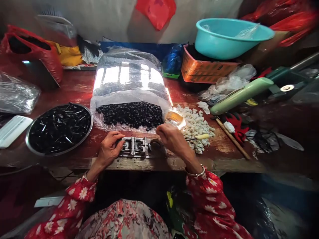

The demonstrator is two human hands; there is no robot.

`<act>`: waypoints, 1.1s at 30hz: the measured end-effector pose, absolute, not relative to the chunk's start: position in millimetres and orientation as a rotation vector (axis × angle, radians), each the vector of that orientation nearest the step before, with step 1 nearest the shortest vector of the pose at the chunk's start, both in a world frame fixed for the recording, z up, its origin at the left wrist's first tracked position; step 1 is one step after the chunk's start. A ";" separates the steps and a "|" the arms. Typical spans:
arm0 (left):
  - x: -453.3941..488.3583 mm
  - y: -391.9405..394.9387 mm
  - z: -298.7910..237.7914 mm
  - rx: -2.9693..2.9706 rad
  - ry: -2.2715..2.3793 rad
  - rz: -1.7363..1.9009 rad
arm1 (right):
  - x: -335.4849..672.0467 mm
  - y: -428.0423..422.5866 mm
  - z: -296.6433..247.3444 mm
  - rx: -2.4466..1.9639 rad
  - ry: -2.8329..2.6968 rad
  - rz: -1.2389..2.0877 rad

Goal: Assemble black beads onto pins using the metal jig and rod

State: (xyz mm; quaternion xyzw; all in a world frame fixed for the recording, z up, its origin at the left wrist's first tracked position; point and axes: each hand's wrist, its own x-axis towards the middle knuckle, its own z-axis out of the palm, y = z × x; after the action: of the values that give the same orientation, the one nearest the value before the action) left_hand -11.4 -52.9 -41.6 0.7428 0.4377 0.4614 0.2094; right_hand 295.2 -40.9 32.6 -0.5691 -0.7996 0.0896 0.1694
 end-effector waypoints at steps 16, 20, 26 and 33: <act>-10.4 -56.7 -41.2 2.025 1.194 1.341 | 210.5 -60.9 19.2 -1.507 -2.708 -0.080; -10.5 -57.6 -41.8 2.023 1.189 1.348 | 212.3 -62.3 18.0 -1.528 -2.647 -0.100; -10.4 -58.8 -41.0 2.035 1.187 1.322 | 216.8 -74.1 18.5 -1.506 -2.552 -0.141; -10.1 -59.5 -39.3 2.054 1.186 1.319 | 213.3 -88.2 14.0 -1.442 -2.581 -0.044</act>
State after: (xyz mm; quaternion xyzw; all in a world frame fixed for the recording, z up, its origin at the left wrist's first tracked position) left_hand -10.1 -59.5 -39.3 0.7396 0.4271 0.4750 0.2120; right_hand 213.3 -88.2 14.0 -0.4857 -0.8691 -0.0149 0.0922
